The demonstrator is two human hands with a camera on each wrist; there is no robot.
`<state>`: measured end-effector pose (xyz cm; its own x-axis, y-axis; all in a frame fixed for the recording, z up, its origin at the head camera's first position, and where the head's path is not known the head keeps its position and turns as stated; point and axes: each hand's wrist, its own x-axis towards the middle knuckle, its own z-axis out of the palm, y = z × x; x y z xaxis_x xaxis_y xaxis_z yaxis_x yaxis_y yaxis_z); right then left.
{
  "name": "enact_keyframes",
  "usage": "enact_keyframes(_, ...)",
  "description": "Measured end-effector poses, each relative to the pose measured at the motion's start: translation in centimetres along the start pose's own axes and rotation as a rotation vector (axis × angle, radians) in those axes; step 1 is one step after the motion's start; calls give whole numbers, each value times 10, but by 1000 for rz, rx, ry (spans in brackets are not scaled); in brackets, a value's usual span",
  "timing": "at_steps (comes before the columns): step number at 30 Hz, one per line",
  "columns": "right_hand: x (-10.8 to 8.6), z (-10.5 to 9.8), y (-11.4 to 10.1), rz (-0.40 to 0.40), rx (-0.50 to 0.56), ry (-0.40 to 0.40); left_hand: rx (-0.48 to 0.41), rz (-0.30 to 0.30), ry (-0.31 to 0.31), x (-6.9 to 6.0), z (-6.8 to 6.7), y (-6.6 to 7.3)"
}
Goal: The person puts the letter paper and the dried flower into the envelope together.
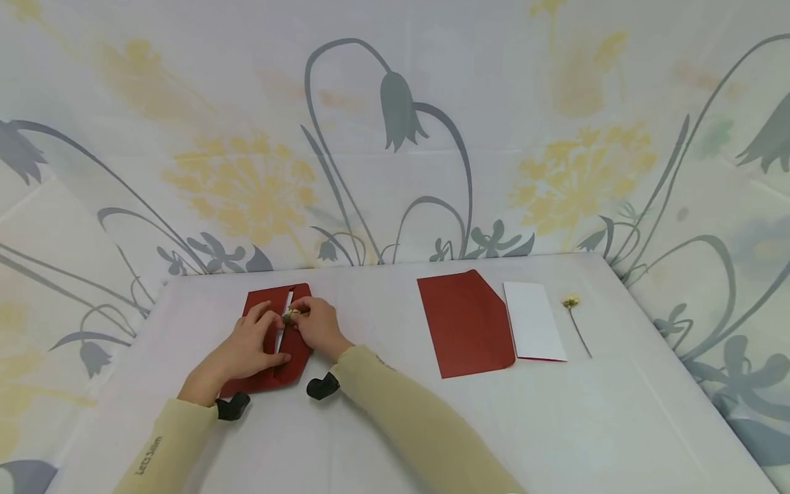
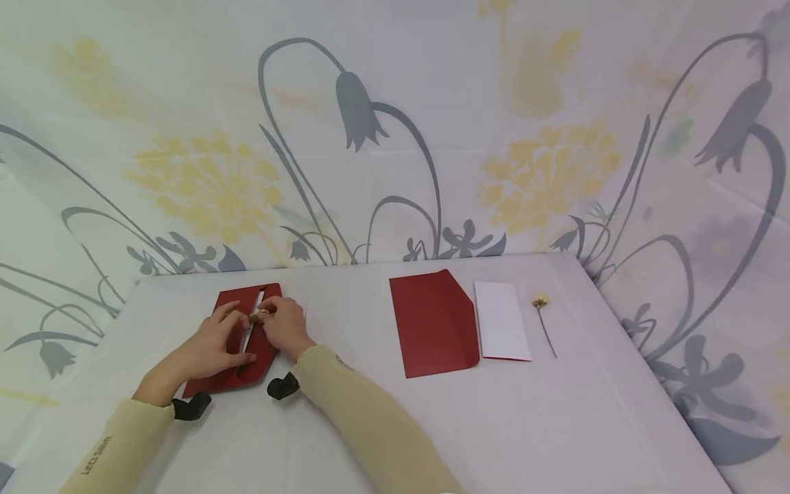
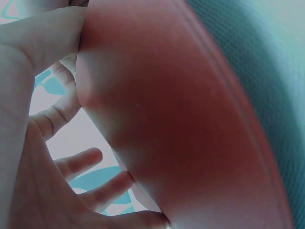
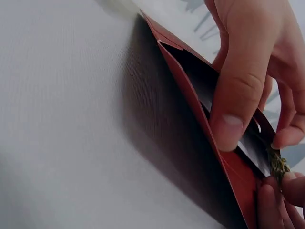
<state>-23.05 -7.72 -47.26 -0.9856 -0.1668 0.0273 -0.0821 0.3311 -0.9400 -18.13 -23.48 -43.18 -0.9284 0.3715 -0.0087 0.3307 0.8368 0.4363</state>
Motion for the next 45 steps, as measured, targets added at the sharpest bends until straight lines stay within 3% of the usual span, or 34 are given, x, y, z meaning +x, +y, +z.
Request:
enact_keyframes(8,-7,3,0,33,-63,167,-17,38,27,3,4,1)
enact_keyframes(12,-5,5,2,-8,-61,178,-18,25,46,2,1,0)
enact_keyframes(17,-7,7,4,-61,-36,129,-23,-5,45,-2,-3,-1)
enact_keyframes(29,-12,-2,3,-130,-119,-51,-20,-2,29,-1,-4,-2)
enact_keyframes(37,-12,-4,6,-162,-24,-104,-39,-8,30,-1,-4,-3)
enact_keyframes(45,-7,-4,7,-192,-126,-200,-36,-10,52,-2,-5,-2)
